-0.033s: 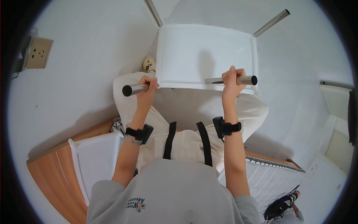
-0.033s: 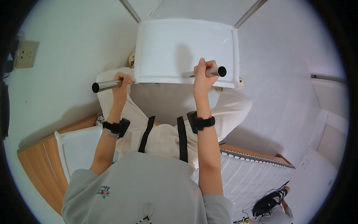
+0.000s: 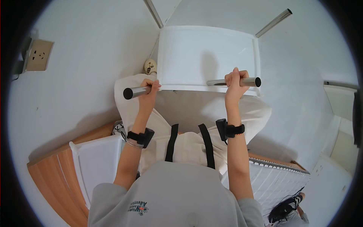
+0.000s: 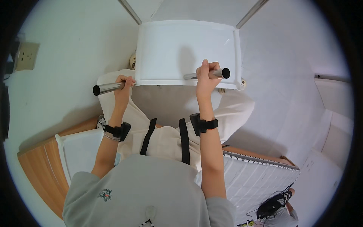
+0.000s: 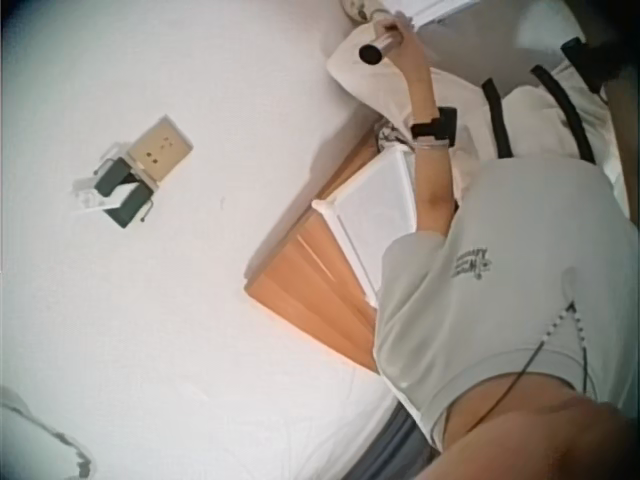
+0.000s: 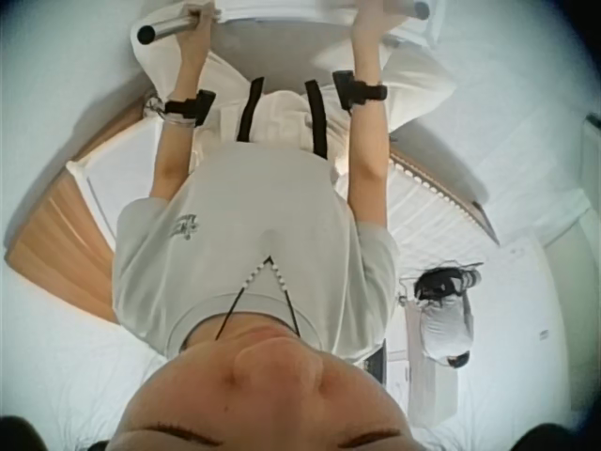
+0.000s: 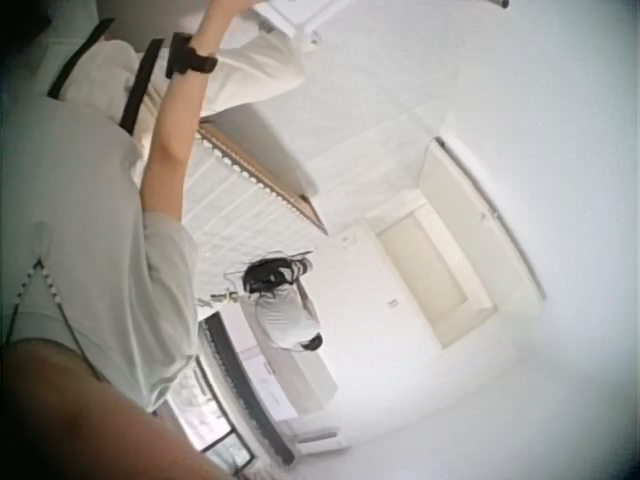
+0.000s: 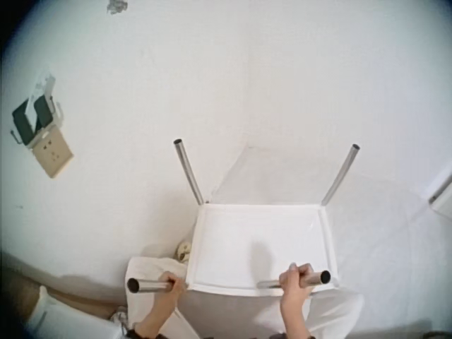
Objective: Assembling the frame and shelves of a white plastic storage cart.
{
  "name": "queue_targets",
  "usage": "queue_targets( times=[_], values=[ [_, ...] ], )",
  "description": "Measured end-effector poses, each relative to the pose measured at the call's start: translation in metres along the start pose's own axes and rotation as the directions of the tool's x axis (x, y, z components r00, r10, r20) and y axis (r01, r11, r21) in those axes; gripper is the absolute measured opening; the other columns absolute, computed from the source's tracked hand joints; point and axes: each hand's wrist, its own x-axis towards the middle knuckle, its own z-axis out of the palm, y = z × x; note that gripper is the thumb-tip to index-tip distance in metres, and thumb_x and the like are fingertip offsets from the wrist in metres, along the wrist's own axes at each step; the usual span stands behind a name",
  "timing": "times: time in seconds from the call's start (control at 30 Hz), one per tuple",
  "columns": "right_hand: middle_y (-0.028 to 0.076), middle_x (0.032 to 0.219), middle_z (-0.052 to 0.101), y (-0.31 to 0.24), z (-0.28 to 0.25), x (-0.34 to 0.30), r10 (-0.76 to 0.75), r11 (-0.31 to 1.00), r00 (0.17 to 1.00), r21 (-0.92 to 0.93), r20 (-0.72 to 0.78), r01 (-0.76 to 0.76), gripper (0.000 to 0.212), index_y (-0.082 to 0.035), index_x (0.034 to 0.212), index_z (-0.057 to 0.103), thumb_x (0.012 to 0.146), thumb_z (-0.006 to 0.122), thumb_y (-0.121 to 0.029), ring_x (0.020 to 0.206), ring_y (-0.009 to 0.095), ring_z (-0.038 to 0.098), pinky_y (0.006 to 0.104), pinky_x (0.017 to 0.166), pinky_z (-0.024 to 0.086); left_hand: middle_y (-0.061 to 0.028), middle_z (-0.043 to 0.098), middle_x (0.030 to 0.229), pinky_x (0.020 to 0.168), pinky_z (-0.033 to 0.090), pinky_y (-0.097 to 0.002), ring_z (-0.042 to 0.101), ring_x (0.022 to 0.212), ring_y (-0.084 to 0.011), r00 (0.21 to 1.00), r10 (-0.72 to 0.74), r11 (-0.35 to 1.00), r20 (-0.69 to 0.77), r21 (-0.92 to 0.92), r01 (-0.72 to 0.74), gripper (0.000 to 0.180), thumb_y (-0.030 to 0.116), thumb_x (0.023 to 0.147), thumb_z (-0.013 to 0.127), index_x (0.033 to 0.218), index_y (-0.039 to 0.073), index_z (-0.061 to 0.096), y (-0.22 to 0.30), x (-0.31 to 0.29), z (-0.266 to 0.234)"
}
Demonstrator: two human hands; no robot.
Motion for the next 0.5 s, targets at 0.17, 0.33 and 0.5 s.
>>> queue_targets(
  times=[0.17, 0.33, 0.5],
  values=[
    [0.0, 0.046, 0.036, -0.002, 0.001, -0.003, -0.017, 0.999, 1.0, -0.033, 0.024, 0.017, 0.027, -0.006, 0.062, 0.033, 0.081, 0.051, -0.007, 0.041, 0.006, 0.031, 0.0215, 0.039, 0.025, 0.0006, 0.044, 0.059, 0.061, 0.038, -0.0204, 0.048, 0.066, -0.0078, 0.986, -0.146, 0.984, 0.083, 0.117, 0.136, 0.025, 0.016, 0.082, 0.055, 0.062, 0.004, 0.045, -0.024, 0.009, -0.007],
    [0.0, 0.046, 0.036, 0.013, 0.004, -0.004, -0.088, 0.956, 0.991, -0.273, 0.099, 0.112, 0.027, -0.007, 0.062, 0.032, 0.081, 0.051, -0.004, 0.04, 0.006, 0.03, 0.0221, 0.039, 0.024, 0.0017, 0.043, 0.06, 0.061, 0.036, -0.0192, 0.049, 0.067, -0.007, 0.982, -0.105, 0.992, 0.155, 0.082, 0.093, 0.022, 0.011, 0.081, 0.055, 0.062, 0.004, 0.046, -0.037, 0.013, -0.008],
    [-0.002, 0.049, 0.038, 0.003, 0.006, -0.014, -0.03, 0.997, 1.0, -0.067, 0.007, 0.031, 0.027, -0.007, 0.062, 0.033, 0.081, 0.052, -0.007, 0.043, 0.005, 0.031, 0.0208, 0.04, 0.024, 0.0029, 0.041, 0.06, 0.054, 0.029, -0.0186, 0.032, 0.056, -0.0048, 0.985, -0.166, 0.986, 0.054, 0.032, 0.164, 0.015, 0.003, 0.074, 0.054, 0.061, 0.004, 0.045, -0.039, 0.015, -0.009]
  ],
)
